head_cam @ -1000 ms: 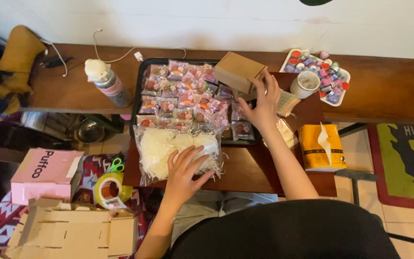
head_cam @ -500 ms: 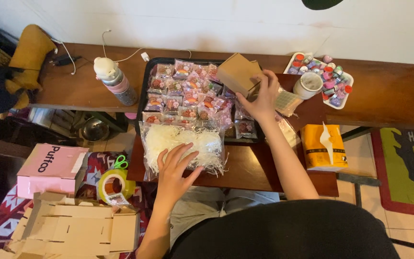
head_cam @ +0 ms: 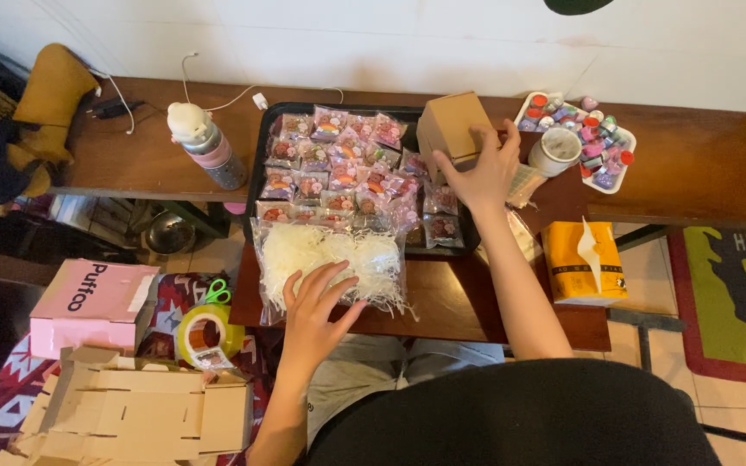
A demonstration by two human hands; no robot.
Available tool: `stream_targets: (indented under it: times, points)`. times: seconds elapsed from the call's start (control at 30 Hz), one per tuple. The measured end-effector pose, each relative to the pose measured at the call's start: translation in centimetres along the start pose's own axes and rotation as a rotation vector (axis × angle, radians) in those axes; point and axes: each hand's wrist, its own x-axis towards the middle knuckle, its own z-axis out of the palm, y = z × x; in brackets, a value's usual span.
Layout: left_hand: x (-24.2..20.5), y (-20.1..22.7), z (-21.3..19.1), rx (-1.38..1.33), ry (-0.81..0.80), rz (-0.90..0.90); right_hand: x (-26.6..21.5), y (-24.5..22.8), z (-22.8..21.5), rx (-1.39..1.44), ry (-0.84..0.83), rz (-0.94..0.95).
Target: Packing small items into a cardboard box with shredded paper filler.
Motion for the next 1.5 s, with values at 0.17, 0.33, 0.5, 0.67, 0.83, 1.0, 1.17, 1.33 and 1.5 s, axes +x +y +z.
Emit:
stream_targets:
  times: [0.17,0.33,0.5,0.67,0.83,1.0,1.17,1.33,1.5]
  points:
    - [-0.1,0.0,-0.2,0.007,0.004,0.010,0.4,0.5,0.1,-0.035,0.030,-0.042]
    - [-0.2,0.2,-0.6,0.014,0.010,0.002,0.2,0.6,0.4,-0.039,-0.004,-0.043]
    - [-0.6,0.0,-0.8,0.018,0.013,0.000,-0.3,-0.1,0.0,-0.058,0.014,-0.082]
    - [-1.1,0.1,-1.1,0.024,0.015,-0.012,-1.9,-2.6,0.0,-0.050,-0.048,-0.109]
    - [-2.0,0.8,-1.2,0.035,0.031,-0.006,-5.5,-8.4,-0.9,0.039,-0.087,-0.201]
    - [-3.9,1.2,-3.3,0.029,0.090,-0.052,-11.8,-14.2,-3.6,0.173,-0.150,-0.389]
    - [-7.8,-0.1,-5.8,0.052,0.170,-0.111,-18.8,-18.8,-5.8,0.459,-0.265,-0.534]
    - [-13.6,-4.6,-5.8,0.015,0.300,-0.303,-23.4,-23.0,-5.3,0.668,-0.448,-0.696]
    - [-23.1,-12.8,-4.8,0.355,0.309,-0.998,-30.4,-24.3,1.4,0.761,-0.695,-0.635]
